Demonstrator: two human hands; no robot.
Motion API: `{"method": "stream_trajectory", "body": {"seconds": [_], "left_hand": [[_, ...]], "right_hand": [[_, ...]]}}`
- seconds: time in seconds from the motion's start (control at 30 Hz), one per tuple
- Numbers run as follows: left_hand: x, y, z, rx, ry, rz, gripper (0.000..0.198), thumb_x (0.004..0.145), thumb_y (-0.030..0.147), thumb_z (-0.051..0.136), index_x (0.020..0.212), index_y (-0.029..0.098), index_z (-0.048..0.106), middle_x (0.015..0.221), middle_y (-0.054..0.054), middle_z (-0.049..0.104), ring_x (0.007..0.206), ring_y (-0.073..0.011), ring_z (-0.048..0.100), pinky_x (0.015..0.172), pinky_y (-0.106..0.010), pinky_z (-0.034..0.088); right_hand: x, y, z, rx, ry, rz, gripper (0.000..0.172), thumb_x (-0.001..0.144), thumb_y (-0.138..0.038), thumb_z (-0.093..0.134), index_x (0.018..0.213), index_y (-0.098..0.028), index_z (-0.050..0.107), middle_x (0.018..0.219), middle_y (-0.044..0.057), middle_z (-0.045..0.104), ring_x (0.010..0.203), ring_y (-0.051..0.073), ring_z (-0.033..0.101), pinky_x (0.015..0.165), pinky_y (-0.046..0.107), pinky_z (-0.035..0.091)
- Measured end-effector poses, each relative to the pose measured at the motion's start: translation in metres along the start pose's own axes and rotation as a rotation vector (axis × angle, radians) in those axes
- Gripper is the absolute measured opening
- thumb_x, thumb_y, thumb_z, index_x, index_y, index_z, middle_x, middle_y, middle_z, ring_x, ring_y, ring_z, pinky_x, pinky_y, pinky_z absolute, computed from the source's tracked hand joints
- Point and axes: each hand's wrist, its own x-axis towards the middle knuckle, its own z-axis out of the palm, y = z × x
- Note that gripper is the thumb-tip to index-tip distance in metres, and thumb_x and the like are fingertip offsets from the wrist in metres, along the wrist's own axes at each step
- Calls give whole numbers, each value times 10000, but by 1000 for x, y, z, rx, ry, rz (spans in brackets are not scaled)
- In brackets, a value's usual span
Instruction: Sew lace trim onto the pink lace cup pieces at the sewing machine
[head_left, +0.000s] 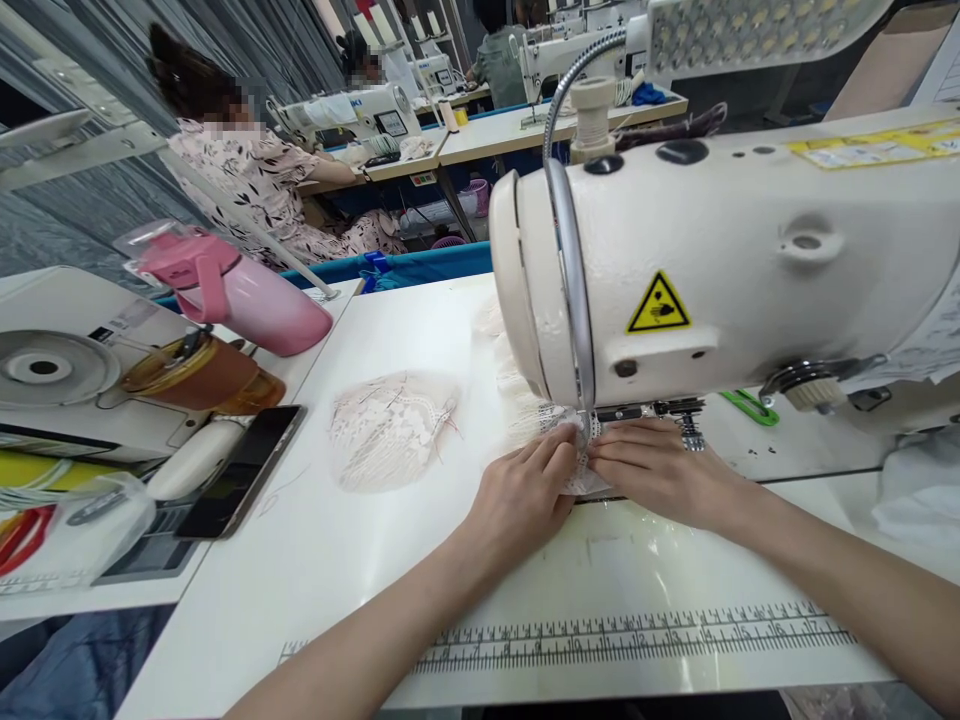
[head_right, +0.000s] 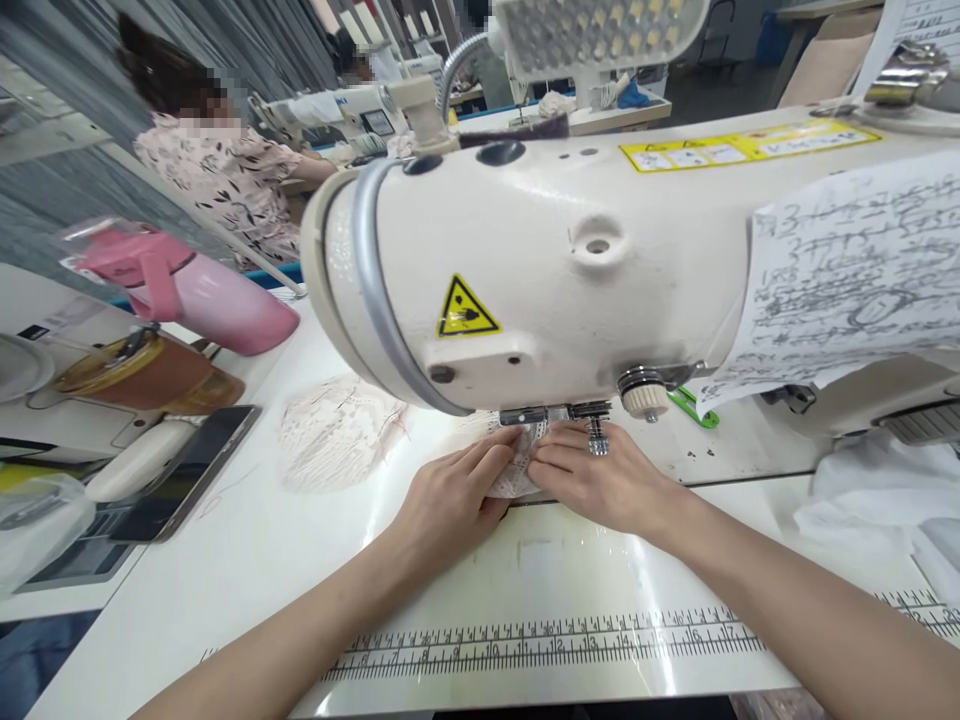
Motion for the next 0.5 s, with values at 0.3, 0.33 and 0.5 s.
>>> {"method": "stream_trajectory", "body": {"seconds": [0.3, 0.33, 0.5], "left_hand": [[1, -2, 2, 17, 3, 52, 434, 806, 101, 481, 1232, 139, 553, 1244, -86, 625, 1153, -234, 593, 864, -385, 578], [1, -2, 2, 22, 3, 56, 424, 817, 113, 481, 1233, 136, 559, 1246, -89, 623, 1155, -238, 591, 861, -390, 580], [2, -1, 2, 44, 16, 68, 399, 843, 149, 485, 1232, 131, 572, 1252, -94, 617, 1160, -247, 588, 858, -395, 582]], "right_hand": [[3, -1, -9, -32, 10, 57, 294, 834, 13, 458, 957, -194, 627, 956, 19, 693, 918, 157, 624, 758, 294, 493], [3, -2, -10, -45, 13, 61, 300, 829, 17, 460, 958, -197, 625, 960, 14, 693, 913, 155, 623, 734, 288, 484], [5, -6, -16, -134, 17, 123, 311, 816, 28, 431, 902, -202, 621, 953, -9, 697, 830, 151, 618, 596, 301, 389]]}}
